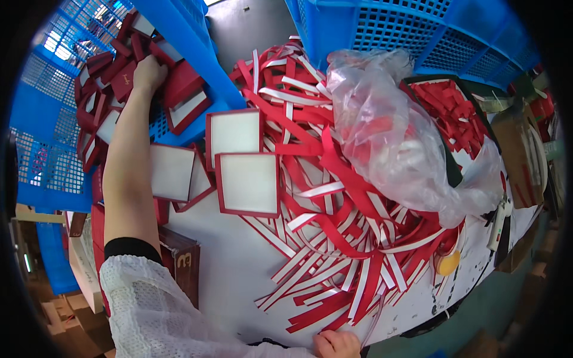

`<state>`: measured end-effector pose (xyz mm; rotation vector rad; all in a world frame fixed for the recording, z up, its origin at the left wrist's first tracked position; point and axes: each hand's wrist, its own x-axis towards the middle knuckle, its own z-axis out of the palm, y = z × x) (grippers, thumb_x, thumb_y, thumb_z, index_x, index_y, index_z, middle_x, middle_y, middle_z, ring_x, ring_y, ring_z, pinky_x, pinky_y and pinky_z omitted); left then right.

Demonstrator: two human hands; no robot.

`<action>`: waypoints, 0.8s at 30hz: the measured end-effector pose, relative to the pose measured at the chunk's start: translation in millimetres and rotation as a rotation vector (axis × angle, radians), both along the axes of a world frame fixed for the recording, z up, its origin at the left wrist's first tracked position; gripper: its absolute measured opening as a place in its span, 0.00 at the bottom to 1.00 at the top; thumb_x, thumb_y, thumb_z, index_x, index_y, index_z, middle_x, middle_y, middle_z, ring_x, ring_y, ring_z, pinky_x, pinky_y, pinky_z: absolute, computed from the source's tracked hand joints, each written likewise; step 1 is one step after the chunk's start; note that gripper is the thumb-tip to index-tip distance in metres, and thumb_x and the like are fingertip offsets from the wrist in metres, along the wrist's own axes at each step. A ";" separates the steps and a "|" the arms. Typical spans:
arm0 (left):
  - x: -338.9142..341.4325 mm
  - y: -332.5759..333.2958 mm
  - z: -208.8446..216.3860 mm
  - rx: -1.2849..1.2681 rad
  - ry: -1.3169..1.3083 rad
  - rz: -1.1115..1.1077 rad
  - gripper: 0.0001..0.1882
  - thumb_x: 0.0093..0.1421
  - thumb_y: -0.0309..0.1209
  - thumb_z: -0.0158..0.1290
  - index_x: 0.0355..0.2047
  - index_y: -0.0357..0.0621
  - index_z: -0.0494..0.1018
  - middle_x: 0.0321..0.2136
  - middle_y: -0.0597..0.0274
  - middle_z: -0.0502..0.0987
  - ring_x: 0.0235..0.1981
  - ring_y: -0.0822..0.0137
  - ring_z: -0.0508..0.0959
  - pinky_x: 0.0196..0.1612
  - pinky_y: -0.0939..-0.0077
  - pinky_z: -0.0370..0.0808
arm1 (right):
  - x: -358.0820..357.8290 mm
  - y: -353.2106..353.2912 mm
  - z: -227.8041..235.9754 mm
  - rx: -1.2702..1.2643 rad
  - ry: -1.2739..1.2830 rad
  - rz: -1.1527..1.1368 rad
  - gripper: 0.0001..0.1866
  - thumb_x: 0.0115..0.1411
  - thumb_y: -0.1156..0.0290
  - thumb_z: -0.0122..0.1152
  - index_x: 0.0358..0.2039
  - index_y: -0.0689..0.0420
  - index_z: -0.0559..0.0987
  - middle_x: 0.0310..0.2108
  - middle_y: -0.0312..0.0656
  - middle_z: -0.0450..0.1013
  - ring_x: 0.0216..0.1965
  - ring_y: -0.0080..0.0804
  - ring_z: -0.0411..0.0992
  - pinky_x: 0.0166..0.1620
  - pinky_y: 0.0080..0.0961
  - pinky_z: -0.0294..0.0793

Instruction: The person assembles small red jewelry boxes by hand at a cluttered workbench. They repeatedly pick up a box, thread a red ribbon through a slot, and place the finished unit into a large cardboard bin.

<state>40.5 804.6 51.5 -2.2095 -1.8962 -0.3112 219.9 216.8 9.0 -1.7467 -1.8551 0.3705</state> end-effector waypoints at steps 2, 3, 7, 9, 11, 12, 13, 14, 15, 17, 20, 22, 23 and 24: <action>-9.0 -9.3 -2.5 0.083 0.033 -0.062 0.16 0.47 0.35 0.50 0.33 0.37 0.67 0.25 0.42 0.72 0.31 0.47 0.73 0.36 0.59 0.69 | -1.1 -0.9 1.7 -0.026 -0.035 -0.017 0.14 0.38 0.74 0.58 0.30 0.56 0.73 0.30 0.41 0.67 0.26 0.36 0.66 0.28 0.28 0.65; -17.3 -16.0 -1.1 0.098 0.045 -0.071 0.16 0.47 0.35 0.50 0.33 0.37 0.67 0.25 0.42 0.72 0.32 0.47 0.73 0.35 0.59 0.69 | -3.4 -2.2 3.7 -0.032 -0.050 -0.030 0.14 0.38 0.74 0.58 0.30 0.55 0.73 0.30 0.41 0.67 0.26 0.36 0.66 0.28 0.28 0.65; -59.9 -56.9 10.1 0.193 -0.007 -0.081 0.15 0.50 0.34 0.48 0.35 0.36 0.66 0.27 0.42 0.72 0.32 0.46 0.72 0.35 0.58 0.68 | -8.2 -7.9 -9.6 0.074 -0.147 -0.004 0.10 0.37 0.76 0.55 0.25 0.56 0.71 0.27 0.36 0.66 0.23 0.30 0.63 0.26 0.24 0.61; -77.5 -80.7 23.4 0.287 -0.123 -0.120 0.15 0.51 0.32 0.47 0.36 0.35 0.66 0.28 0.41 0.72 0.33 0.46 0.72 0.36 0.59 0.68 | -9.4 -7.8 -9.5 0.125 -0.159 0.001 0.10 0.36 0.76 0.55 0.25 0.55 0.71 0.28 0.35 0.65 0.23 0.29 0.63 0.25 0.23 0.60; -83.0 -108.5 40.8 0.383 -0.267 -0.242 0.16 0.51 0.32 0.47 0.38 0.35 0.66 0.30 0.41 0.71 0.34 0.47 0.71 0.37 0.60 0.67 | -10.5 -10.3 -12.4 0.167 -0.187 0.011 0.10 0.37 0.76 0.56 0.24 0.56 0.70 0.28 0.36 0.65 0.23 0.31 0.62 0.26 0.25 0.60; -84.1 -122.6 48.0 0.372 -0.315 -0.245 0.16 0.51 0.32 0.47 0.39 0.35 0.66 0.32 0.42 0.71 0.36 0.48 0.71 0.39 0.62 0.66 | -10.6 -11.7 -13.1 0.175 -0.198 0.012 0.09 0.37 0.76 0.55 0.24 0.56 0.70 0.27 0.37 0.64 0.23 0.31 0.62 0.26 0.25 0.60; -88.8 -129.1 53.6 0.419 -0.355 -0.304 0.16 0.51 0.31 0.48 0.38 0.35 0.66 0.32 0.43 0.70 0.36 0.48 0.70 0.39 0.63 0.66 | -10.6 -12.6 -12.6 0.183 -0.209 0.012 0.09 0.38 0.75 0.55 0.24 0.56 0.69 0.27 0.37 0.64 0.23 0.31 0.63 0.26 0.26 0.60; -94.1 -140.1 59.3 0.471 -0.314 -0.322 0.15 0.50 0.31 0.48 0.37 0.34 0.66 0.32 0.43 0.70 0.35 0.49 0.70 0.38 0.63 0.66 | -10.7 -12.1 -13.0 0.201 -0.199 0.014 0.08 0.38 0.75 0.55 0.23 0.56 0.69 0.27 0.38 0.64 0.23 0.32 0.63 0.26 0.26 0.61; -98.6 -152.6 65.6 0.521 -0.272 -0.342 0.15 0.50 0.31 0.49 0.37 0.34 0.67 0.31 0.44 0.70 0.34 0.49 0.69 0.38 0.63 0.66 | -11.1 -11.4 -12.8 0.219 -0.189 0.015 0.07 0.39 0.75 0.54 0.23 0.56 0.69 0.27 0.38 0.64 0.24 0.32 0.63 0.27 0.26 0.61; -97.1 -180.0 75.7 0.540 -0.284 -0.337 0.14 0.50 0.31 0.49 0.35 0.35 0.67 0.30 0.46 0.70 0.33 0.52 0.70 0.36 0.65 0.67 | -11.3 -15.3 -12.4 0.241 -0.172 0.010 0.06 0.40 0.75 0.54 0.21 0.57 0.68 0.26 0.39 0.64 0.24 0.33 0.64 0.27 0.27 0.62; -86.1 -234.3 78.3 0.389 -0.469 -0.342 0.12 0.51 0.30 0.48 0.34 0.36 0.66 0.29 0.47 0.70 0.32 0.56 0.71 0.35 0.67 0.67 | -13.2 -15.5 -13.2 0.299 -0.094 0.003 0.05 0.41 0.76 0.54 0.21 0.58 0.68 0.25 0.40 0.64 0.25 0.34 0.65 0.27 0.28 0.63; -63.0 -290.2 73.3 0.175 -0.657 -0.368 0.11 0.52 0.30 0.48 0.33 0.37 0.65 0.29 0.49 0.70 0.32 0.60 0.71 0.34 0.70 0.67 | -10.6 -19.5 -11.5 0.298 -0.033 0.023 0.08 0.41 0.77 0.55 0.24 0.60 0.69 0.25 0.42 0.65 0.25 0.35 0.65 0.28 0.26 0.64; -42.9 -322.8 70.1 0.037 -0.758 -0.397 0.10 0.52 0.30 0.47 0.33 0.37 0.65 0.29 0.49 0.70 0.32 0.61 0.71 0.33 0.72 0.67 | -8.4 -22.3 -12.6 0.269 0.142 -0.032 0.10 0.41 0.78 0.56 0.27 0.60 0.68 0.27 0.42 0.65 0.26 0.34 0.65 0.29 0.25 0.64; -27.7 -355.5 64.9 -0.024 -0.759 -0.485 0.09 0.52 0.29 0.47 0.32 0.37 0.65 0.30 0.51 0.71 0.31 0.63 0.72 0.33 0.73 0.67 | -5.8 -23.2 -13.7 0.247 0.318 -0.084 0.13 0.41 0.78 0.56 0.30 0.61 0.68 0.29 0.42 0.65 0.27 0.33 0.65 0.30 0.24 0.64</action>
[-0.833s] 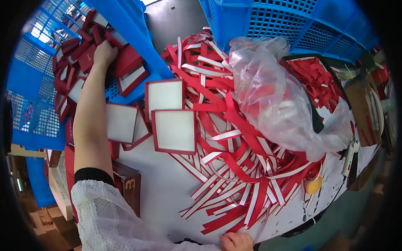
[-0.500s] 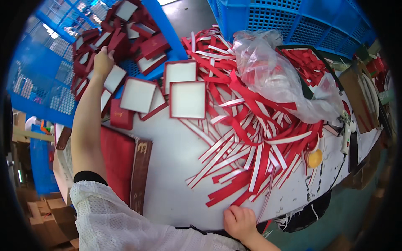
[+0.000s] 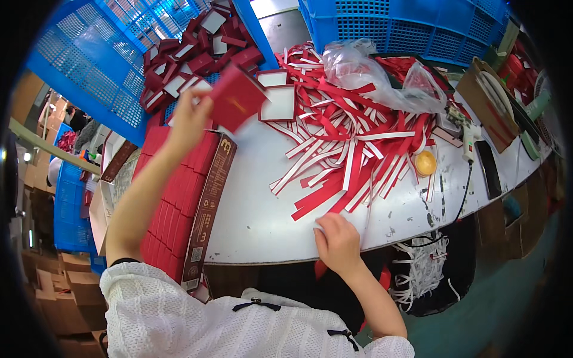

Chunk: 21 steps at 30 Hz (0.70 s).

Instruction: The person assembles small red jewelry boxes by hand at a cluttered workbench. They repeatedly pick up a box, thread a red ribbon through a slot, and place the finished unit into a large cardboard bin.

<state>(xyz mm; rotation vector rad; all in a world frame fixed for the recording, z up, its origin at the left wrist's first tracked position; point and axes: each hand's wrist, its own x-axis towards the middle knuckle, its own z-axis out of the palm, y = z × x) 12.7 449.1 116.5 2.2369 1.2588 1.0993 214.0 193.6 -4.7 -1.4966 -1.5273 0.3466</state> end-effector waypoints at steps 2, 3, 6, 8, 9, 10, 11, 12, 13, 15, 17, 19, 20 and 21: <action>21.1 -64.7 -11.4 -0.175 -0.070 -0.193 0.10 0.53 0.28 0.46 0.35 0.38 0.63 0.27 0.56 0.69 0.28 0.69 0.69 0.31 0.76 0.67 | 3.1 0.9 5.7 -0.027 0.348 -0.074 0.25 0.41 0.79 0.58 0.43 0.61 0.63 0.37 0.42 0.64 0.32 0.29 0.65 0.35 0.22 0.65; 19.0 -91.9 -19.4 -0.318 -0.045 -0.323 0.09 0.55 0.24 0.41 0.37 0.37 0.60 0.33 0.61 0.65 0.30 0.77 0.66 0.33 0.83 0.66 | 0.3 0.7 14.2 -0.005 0.484 -0.059 0.27 0.41 0.78 0.58 0.44 0.61 0.62 0.38 0.42 0.63 0.33 0.28 0.65 0.36 0.22 0.65; 25.2 -169.0 -26.9 -0.760 -0.245 -0.447 0.08 0.57 0.26 0.40 0.38 0.38 0.59 0.34 0.61 0.65 0.32 0.76 0.68 0.34 0.79 0.69 | 0.3 -3.5 39.5 0.005 0.760 0.104 0.33 0.41 0.74 0.62 0.48 0.61 0.59 0.42 0.42 0.61 0.40 0.28 0.63 0.44 0.23 0.64; 31.0 -195.4 -27.8 -0.972 -0.524 -0.476 0.08 0.58 0.30 0.39 0.38 0.41 0.59 0.34 0.62 0.65 0.33 0.75 0.69 0.34 0.78 0.70 | 4.4 -16.0 40.8 -0.049 0.734 0.137 0.34 0.40 0.73 0.64 0.47 0.61 0.59 0.42 0.42 0.61 0.43 0.28 0.62 0.45 0.24 0.63; 30.6 -198.5 -29.1 -1.068 -0.486 -0.435 0.09 0.59 0.32 0.39 0.37 0.42 0.59 0.32 0.65 0.65 0.32 0.77 0.68 0.33 0.79 0.69 | 7.1 -23.4 39.1 -0.080 0.724 0.147 0.34 0.39 0.73 0.64 0.47 0.61 0.60 0.42 0.42 0.61 0.44 0.29 0.62 0.45 0.24 0.63; 27.4 -198.7 -30.3 -1.163 -0.443 -0.396 0.10 0.59 0.34 0.39 0.37 0.42 0.60 0.30 0.67 0.65 0.31 0.78 0.67 0.32 0.80 0.68 | 9.0 -30.1 37.9 -0.082 0.590 0.157 0.34 0.38 0.72 0.65 0.46 0.60 0.61 0.43 0.44 0.61 0.44 0.34 0.62 0.45 0.26 0.63; 24.8 -197.6 -31.5 -1.257 -0.395 -0.356 0.11 0.59 0.36 0.38 0.37 0.42 0.60 0.27 0.69 0.65 0.30 0.80 0.66 0.31 0.81 0.66 | 10.3 -34.7 38.4 -0.048 0.451 0.186 0.34 0.38 0.71 0.66 0.46 0.60 0.62 0.43 0.45 0.60 0.44 0.36 0.62 0.45 0.27 0.63; 23.8 -195.8 -32.7 -1.263 -0.270 -0.379 0.14 0.60 0.39 0.37 0.36 0.41 0.62 0.27 0.69 0.66 0.30 0.79 0.66 0.32 0.82 0.66 | 10.5 -37.5 43.6 -0.015 0.313 0.211 0.34 0.37 0.71 0.66 0.46 0.60 0.62 0.44 0.47 0.60 0.45 0.39 0.62 0.45 0.28 0.63; 23.7 -195.3 -39.2 -1.211 -0.220 -0.394 0.14 0.59 0.38 0.38 0.36 0.40 0.63 0.27 0.69 0.67 0.30 0.79 0.66 0.32 0.82 0.65 | 10.3 -42.5 47.0 0.008 0.178 0.222 0.34 0.37 0.71 0.66 0.46 0.60 0.62 0.44 0.48 0.60 0.45 0.41 0.62 0.46 0.29 0.63; 25.1 -196.5 -51.6 -1.105 -0.112 -0.444 0.14 0.59 0.37 0.38 0.36 0.40 0.65 0.28 0.69 0.68 0.30 0.79 0.66 0.33 0.83 0.65 | 9.7 -50.9 44.0 0.000 0.222 0.221 0.35 0.38 0.70 0.65 0.48 0.60 0.62 0.47 0.51 0.57 0.45 0.47 0.61 0.46 0.31 0.64; 38.5 -202.3 -38.4 -0.951 0.143 -0.480 0.14 0.56 0.29 0.40 0.42 0.36 0.64 0.35 0.63 0.68 0.36 0.77 0.66 0.38 0.82 0.64 | 19.5 -59.2 34.7 -0.006 0.253 0.154 0.34 0.39 0.71 0.64 0.48 0.59 0.61 0.48 0.51 0.56 0.46 0.47 0.61 0.46 0.31 0.64; 47.9 -211.8 -41.4 -1.036 -0.077 -0.611 0.21 0.53 0.25 0.41 0.49 0.38 0.56 0.42 0.61 0.65 0.40 0.74 0.65 0.40 0.80 0.64 | 24.3 -69.6 28.7 0.015 0.233 0.127 0.31 0.41 0.72 0.61 0.48 0.58 0.63 0.49 0.53 0.55 0.44 0.47 0.63 0.45 0.31 0.65; 53.1 -219.4 -32.4 -1.073 -0.088 -0.639 0.24 0.52 0.24 0.40 0.52 0.40 0.52 0.43 0.60 0.63 0.41 0.73 0.65 0.40 0.80 0.64 | 23.1 -75.0 21.0 0.029 0.242 0.121 0.31 0.40 0.72 0.61 0.47 0.59 0.63 0.48 0.53 0.56 0.44 0.47 0.63 0.45 0.31 0.65; 55.8 -223.5 -29.2 -1.115 -0.106 -0.665 0.28 0.52 0.23 0.40 0.54 0.41 0.48 0.45 0.60 0.61 0.41 0.72 0.65 0.41 0.79 0.65 | 22.8 -80.4 14.7 0.039 0.244 0.118 0.30 0.40 0.71 0.61 0.47 0.59 0.64 0.48 0.53 0.57 0.44 0.47 0.64 0.45 0.30 0.65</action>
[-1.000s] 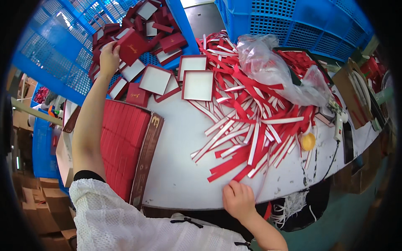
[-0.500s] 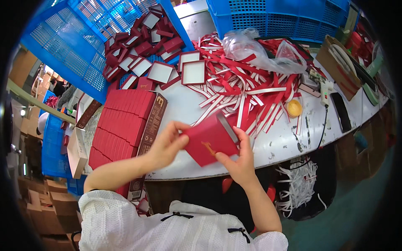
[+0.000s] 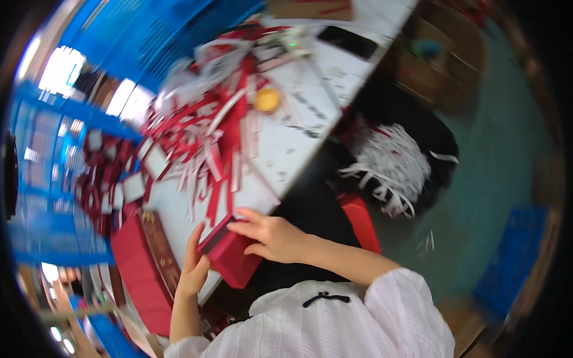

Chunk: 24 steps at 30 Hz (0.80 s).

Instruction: The person assembles small red jewelry boxes by hand at a cluttered workbench. They repeatedly pick up a box, thread a red ribbon through a slot, and place the finished unit into a large cardboard bin.

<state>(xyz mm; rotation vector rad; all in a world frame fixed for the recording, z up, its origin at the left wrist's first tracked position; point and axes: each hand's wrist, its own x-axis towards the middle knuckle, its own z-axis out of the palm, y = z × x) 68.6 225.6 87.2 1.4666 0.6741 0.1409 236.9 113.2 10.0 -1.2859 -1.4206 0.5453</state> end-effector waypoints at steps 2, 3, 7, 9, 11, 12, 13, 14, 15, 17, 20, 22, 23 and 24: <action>-12.4 6.7 -21.4 -0.104 -0.090 -0.036 0.28 0.52 0.26 0.43 0.54 0.41 0.48 0.45 0.58 0.61 0.42 0.71 0.66 0.43 0.77 0.65 | 5.3 -8.6 1.4 -0.063 0.145 0.062 0.27 0.41 0.71 0.62 0.45 0.59 0.67 0.46 0.50 0.61 0.45 0.41 0.64 0.47 0.28 0.65; -11.1 5.6 -30.9 -0.158 -0.166 -0.039 0.30 0.51 0.31 0.47 0.53 0.41 0.49 0.46 0.57 0.61 0.44 0.68 0.65 0.44 0.75 0.65 | 8.1 -12.6 3.6 -0.042 0.238 0.076 0.26 0.41 0.71 0.62 0.44 0.60 0.68 0.46 0.48 0.61 0.42 0.38 0.65 0.44 0.27 0.66; 9.2 -5.8 -28.8 -0.436 -0.198 -0.075 0.42 0.41 0.48 0.58 0.50 0.42 0.51 0.48 0.53 0.60 0.49 0.59 0.63 0.49 0.67 0.63 | 8.5 -27.2 6.3 -0.006 0.395 0.083 0.26 0.39 0.71 0.65 0.41 0.60 0.69 0.39 0.43 0.61 0.36 0.31 0.64 0.37 0.22 0.67; 13.6 -16.9 -34.4 -0.504 -0.196 -0.093 0.49 0.33 0.53 0.60 0.50 0.41 0.51 0.48 0.50 0.59 0.50 0.54 0.61 0.52 0.64 0.61 | 7.0 -34.7 5.3 -0.034 0.462 0.135 0.26 0.37 0.71 0.66 0.39 0.59 0.69 0.37 0.42 0.61 0.35 0.30 0.64 0.37 0.22 0.67; 14.6 -28.2 -37.3 -0.605 -0.239 -0.091 0.49 0.32 0.55 0.59 0.49 0.40 0.52 0.47 0.49 0.60 0.49 0.55 0.63 0.50 0.64 0.62 | 5.1 -41.5 5.6 -0.064 0.581 0.238 0.23 0.36 0.71 0.68 0.35 0.60 0.70 0.32 0.39 0.60 0.32 0.29 0.63 0.35 0.22 0.67; 16.6 -31.7 -41.2 -0.611 -0.293 -0.050 0.48 0.32 0.55 0.58 0.49 0.40 0.53 0.46 0.48 0.61 0.47 0.55 0.64 0.49 0.64 0.63 | 5.5 -46.0 6.9 -0.084 0.601 0.288 0.19 0.37 0.72 0.67 0.30 0.60 0.70 0.30 0.37 0.62 0.30 0.27 0.64 0.33 0.20 0.65; 18.3 -33.6 -46.9 -0.618 -0.348 -0.006 0.48 0.32 0.56 0.58 0.49 0.40 0.53 0.45 0.47 0.62 0.46 0.56 0.65 0.47 0.65 0.65 | 8.4 -50.6 8.6 -0.075 0.548 0.311 0.18 0.37 0.72 0.67 0.28 0.60 0.70 0.28 0.37 0.62 0.29 0.27 0.64 0.32 0.20 0.65; 19.9 -35.5 -50.7 -0.624 -0.402 0.038 0.48 0.33 0.56 0.58 0.48 0.40 0.53 0.44 0.46 0.63 0.44 0.56 0.67 0.46 0.65 0.66 | 12.3 -55.4 9.0 -0.067 0.495 0.335 0.16 0.37 0.72 0.66 0.26 0.60 0.70 0.26 0.36 0.63 0.27 0.26 0.64 0.31 0.19 0.64; 32.7 -38.7 -44.5 -0.518 -0.402 0.063 0.48 0.34 0.60 0.54 0.49 0.40 0.54 0.39 0.47 0.66 0.39 0.57 0.69 0.41 0.66 0.69 | 16.5 -63.4 4.1 -0.073 0.559 0.309 0.14 0.39 0.73 0.65 0.25 0.61 0.69 0.23 0.35 0.64 0.26 0.22 0.64 0.29 0.19 0.63; 33.1 -28.1 -46.0 -0.375 -0.395 0.252 0.48 0.41 0.63 0.43 0.53 0.40 0.50 0.38 0.48 0.68 0.38 0.58 0.70 0.39 0.66 0.70 | 29.8 -84.1 -10.7 -0.118 0.898 0.170 0.11 0.45 0.75 0.60 0.30 0.59 0.69 0.28 0.33 0.69 0.30 0.16 0.65 0.33 0.16 0.67; 31.1 -20.9 -44.3 -0.443 -0.488 0.471 0.44 0.46 0.61 0.39 0.54 0.42 0.50 0.39 0.54 0.68 0.40 0.57 0.70 0.42 0.62 0.68 | 74.7 -113.9 -31.0 0.200 1.506 -0.200 0.17 0.50 0.76 0.53 0.42 0.57 0.66 0.41 0.43 0.67 0.42 0.34 0.67 0.45 0.31 0.67; 25.7 -23.1 -43.1 -0.452 -0.505 0.535 0.43 0.46 0.62 0.38 0.53 0.42 0.52 0.40 0.55 0.68 0.40 0.57 0.70 0.43 0.60 0.68 | 139.0 -121.2 -12.1 0.366 1.447 -0.370 0.22 0.56 0.64 0.44 0.50 0.58 0.60 0.46 0.44 0.63 0.47 0.35 0.64 0.49 0.35 0.63; 20.7 -23.2 -44.5 -0.460 -0.481 0.539 0.42 0.46 0.62 0.38 0.53 0.42 0.53 0.40 0.55 0.68 0.40 0.57 0.70 0.43 0.59 0.68 | 177.2 -120.8 7.4 0.458 1.323 -0.367 0.19 0.56 0.64 0.45 0.47 0.59 0.62 0.45 0.44 0.64 0.45 0.33 0.65 0.47 0.34 0.65; 20.2 -23.6 -47.0 -0.474 -0.459 0.523 0.42 0.46 0.62 0.38 0.52 0.42 0.54 0.41 0.55 0.68 0.39 0.57 0.71 0.42 0.59 0.68 | 228.1 -131.1 8.0 0.534 1.324 -0.424 0.19 0.56 0.62 0.46 0.44 0.59 0.64 0.43 0.44 0.65 0.44 0.33 0.65 0.46 0.32 0.67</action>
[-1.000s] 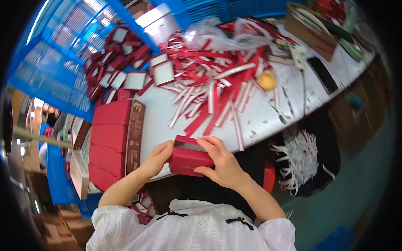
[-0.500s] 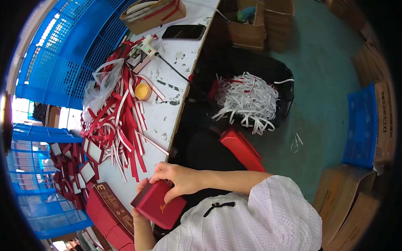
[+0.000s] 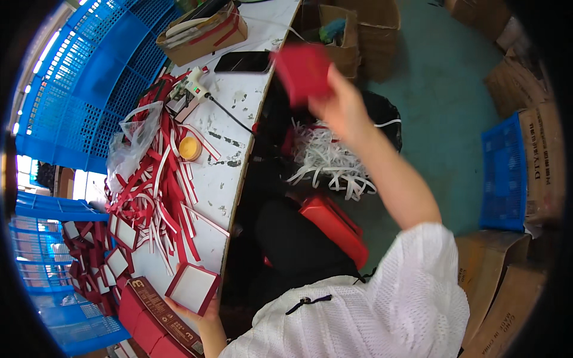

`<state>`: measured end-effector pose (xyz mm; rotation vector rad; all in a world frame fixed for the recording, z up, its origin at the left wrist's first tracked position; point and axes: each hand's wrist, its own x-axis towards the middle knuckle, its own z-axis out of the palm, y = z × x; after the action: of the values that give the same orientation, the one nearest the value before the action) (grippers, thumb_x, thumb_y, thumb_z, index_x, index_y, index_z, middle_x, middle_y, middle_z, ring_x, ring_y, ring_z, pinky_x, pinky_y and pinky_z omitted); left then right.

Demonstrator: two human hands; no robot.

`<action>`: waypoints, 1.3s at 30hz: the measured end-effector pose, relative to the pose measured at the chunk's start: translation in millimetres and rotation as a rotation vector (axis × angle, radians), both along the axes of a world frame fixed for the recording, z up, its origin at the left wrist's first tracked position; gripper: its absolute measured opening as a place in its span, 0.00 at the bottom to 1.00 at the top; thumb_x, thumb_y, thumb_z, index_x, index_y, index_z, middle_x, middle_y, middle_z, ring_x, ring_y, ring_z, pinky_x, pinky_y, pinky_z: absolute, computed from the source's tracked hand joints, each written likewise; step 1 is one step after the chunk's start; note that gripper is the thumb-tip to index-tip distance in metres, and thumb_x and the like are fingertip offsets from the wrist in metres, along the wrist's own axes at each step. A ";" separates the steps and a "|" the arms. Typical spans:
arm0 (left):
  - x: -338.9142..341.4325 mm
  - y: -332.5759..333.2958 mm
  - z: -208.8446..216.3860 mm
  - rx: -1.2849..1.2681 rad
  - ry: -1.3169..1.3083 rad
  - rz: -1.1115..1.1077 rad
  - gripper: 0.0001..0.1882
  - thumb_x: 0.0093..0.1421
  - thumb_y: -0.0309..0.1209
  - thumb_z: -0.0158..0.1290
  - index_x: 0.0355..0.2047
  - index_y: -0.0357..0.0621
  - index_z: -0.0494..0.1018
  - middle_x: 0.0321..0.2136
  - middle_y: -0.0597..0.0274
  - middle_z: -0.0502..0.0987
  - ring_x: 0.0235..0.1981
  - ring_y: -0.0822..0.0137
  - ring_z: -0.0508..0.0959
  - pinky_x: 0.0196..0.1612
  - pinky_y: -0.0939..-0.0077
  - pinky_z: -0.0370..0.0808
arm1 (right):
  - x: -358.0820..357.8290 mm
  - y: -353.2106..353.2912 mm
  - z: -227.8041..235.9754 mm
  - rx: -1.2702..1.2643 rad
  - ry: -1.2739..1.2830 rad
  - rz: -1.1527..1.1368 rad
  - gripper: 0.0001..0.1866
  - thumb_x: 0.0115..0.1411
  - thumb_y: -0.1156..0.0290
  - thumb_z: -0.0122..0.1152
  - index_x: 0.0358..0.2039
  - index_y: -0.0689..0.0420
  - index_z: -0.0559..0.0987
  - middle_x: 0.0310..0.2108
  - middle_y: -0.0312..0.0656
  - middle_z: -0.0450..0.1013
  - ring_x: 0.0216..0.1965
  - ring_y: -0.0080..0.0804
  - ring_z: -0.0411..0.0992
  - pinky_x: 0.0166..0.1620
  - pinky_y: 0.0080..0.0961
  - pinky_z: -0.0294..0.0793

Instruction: The person assembles small red jewelry boxes by hand at a cluttered workbench. They repeatedly pick up a box, thread a red ribbon through a slot, and place the finished unit into a large cardboard bin.

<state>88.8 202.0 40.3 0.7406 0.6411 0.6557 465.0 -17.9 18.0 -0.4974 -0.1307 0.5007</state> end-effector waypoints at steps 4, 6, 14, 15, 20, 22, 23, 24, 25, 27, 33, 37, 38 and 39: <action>13.4 -12.3 -4.2 -0.030 -0.064 -0.082 0.40 0.45 0.60 0.44 0.51 0.44 0.56 0.43 0.55 0.66 0.44 0.55 0.68 0.41 0.56 0.69 | 120.3 -2.8 16.6 -0.477 0.081 -0.369 0.19 0.52 0.59 0.53 0.37 0.61 0.67 0.30 0.44 0.68 0.30 0.28 0.68 0.32 0.24 0.71; 12.6 -16.7 -2.5 -0.063 -0.119 -0.082 0.40 0.46 0.59 0.43 0.52 0.44 0.54 0.45 0.54 0.65 0.45 0.54 0.67 0.42 0.58 0.70 | 105.7 18.4 -0.7 -0.881 -0.207 -0.265 0.16 0.51 0.64 0.55 0.35 0.62 0.67 0.28 0.42 0.68 0.27 0.25 0.68 0.28 0.21 0.70; -4.1 -13.3 -14.6 -0.210 -0.153 -0.062 0.41 0.44 0.57 0.49 0.51 0.42 0.53 0.45 0.52 0.65 0.47 0.55 0.65 0.45 0.59 0.68 | -137.1 90.2 -10.1 -0.672 -1.206 0.148 0.05 0.45 0.76 0.55 0.25 0.60 0.72 0.21 0.43 0.68 0.22 0.35 0.68 0.26 0.22 0.67; -3.3 -9.2 -19.3 -0.208 -0.204 -0.124 0.41 0.43 0.58 0.49 0.50 0.42 0.54 0.44 0.51 0.65 0.45 0.54 0.66 0.45 0.58 0.68 | -146.9 95.5 -8.4 -0.632 -1.309 0.121 0.05 0.43 0.78 0.56 0.24 0.60 0.72 0.22 0.43 0.68 0.22 0.35 0.69 0.26 0.23 0.68; -13.7 5.1 -4.0 -0.107 -0.184 -0.033 0.39 0.40 0.61 0.50 0.45 0.46 0.57 0.41 0.48 0.66 0.46 0.54 0.65 0.44 0.58 0.68 | -142.6 129.0 -7.4 -0.789 -1.351 0.027 0.05 0.44 0.76 0.56 0.24 0.59 0.71 0.22 0.42 0.67 0.22 0.39 0.68 0.24 0.27 0.67; -22.0 20.3 -3.8 0.146 -0.041 0.238 0.33 0.45 0.49 0.54 0.46 0.47 0.55 0.43 0.52 0.63 0.47 0.57 0.63 0.46 0.65 0.65 | -137.8 140.8 -9.6 -0.865 -1.408 -0.007 0.06 0.43 0.76 0.56 0.25 0.59 0.72 0.22 0.41 0.68 0.23 0.39 0.68 0.26 0.28 0.67; -30.7 32.5 -12.4 0.497 0.255 0.296 0.31 0.47 0.41 0.52 0.48 0.47 0.52 0.43 0.54 0.60 0.46 0.59 0.62 0.47 0.68 0.62 | -141.7 142.4 -5.8 -0.900 -1.427 0.073 0.06 0.44 0.77 0.54 0.26 0.59 0.72 0.24 0.40 0.67 0.25 0.37 0.68 0.27 0.29 0.68; -37.8 41.5 -19.0 0.843 0.562 0.349 0.30 0.49 0.33 0.51 0.49 0.47 0.49 0.44 0.55 0.57 0.45 0.62 0.62 0.48 0.70 0.60 | -146.8 149.0 -7.8 -0.892 -1.489 0.067 0.06 0.44 0.77 0.53 0.26 0.58 0.72 0.25 0.40 0.67 0.26 0.37 0.68 0.28 0.29 0.68; -33.1 45.2 -17.3 0.993 0.697 0.265 0.32 0.48 0.23 0.49 0.49 0.46 0.44 0.43 0.55 0.54 0.45 0.65 0.59 0.49 0.72 0.58 | -150.3 156.7 -12.4 -0.888 -1.553 0.058 0.06 0.44 0.78 0.52 0.26 0.57 0.73 0.26 0.41 0.67 0.27 0.37 0.68 0.28 0.29 0.69; -38.9 53.5 -33.8 1.051 0.894 0.183 0.36 0.45 0.25 0.53 0.52 0.40 0.45 0.48 0.49 0.51 0.50 0.59 0.55 0.53 0.65 0.52 | -152.5 165.5 -15.5 -0.902 -1.686 0.140 0.13 0.41 0.82 0.50 0.30 0.56 0.73 0.31 0.43 0.65 0.33 0.37 0.67 0.31 0.27 0.68; -32.8 25.0 -20.1 1.379 1.152 0.293 0.35 0.44 0.27 0.56 0.50 0.35 0.51 0.48 0.42 0.54 0.50 0.54 0.56 0.53 0.66 0.51 | -145.2 175.8 -15.3 -0.782 -2.001 0.055 0.07 0.40 0.77 0.52 0.24 0.56 0.72 0.34 0.42 0.65 0.37 0.39 0.65 0.37 0.31 0.65; -12.7 -4.8 -2.7 1.205 0.714 0.019 0.12 0.46 0.25 0.54 0.32 0.34 0.67 0.25 0.56 0.71 0.24 0.69 0.70 0.28 0.80 0.67 | -180.8 173.2 12.9 -0.549 -1.834 0.026 0.06 0.40 0.77 0.55 0.22 0.59 0.70 0.22 0.39 0.67 0.26 0.35 0.66 0.30 0.29 0.64; -2.4 -11.8 3.0 1.157 0.624 0.003 0.06 0.47 0.23 0.53 0.26 0.35 0.69 0.18 0.62 0.71 0.15 0.74 0.69 0.20 0.84 0.66 | -191.5 167.2 22.2 -0.550 -1.824 0.086 0.06 0.40 0.77 0.55 0.22 0.59 0.70 0.18 0.38 0.66 0.20 0.33 0.66 0.25 0.28 0.63; 3.6 -14.9 7.9 1.103 0.541 0.021 0.04 0.48 0.22 0.52 0.25 0.35 0.69 0.16 0.63 0.71 0.13 0.76 0.68 0.17 0.85 0.64 | -200.3 160.7 28.3 -0.549 -1.857 0.026 0.07 0.40 0.77 0.55 0.23 0.59 0.70 0.16 0.36 0.65 0.16 0.31 0.64 0.21 0.26 0.60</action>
<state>92.4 187.1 48.1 1.9835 0.7561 0.8238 264.7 142.9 46.4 -1.3771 -1.8076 -0.0710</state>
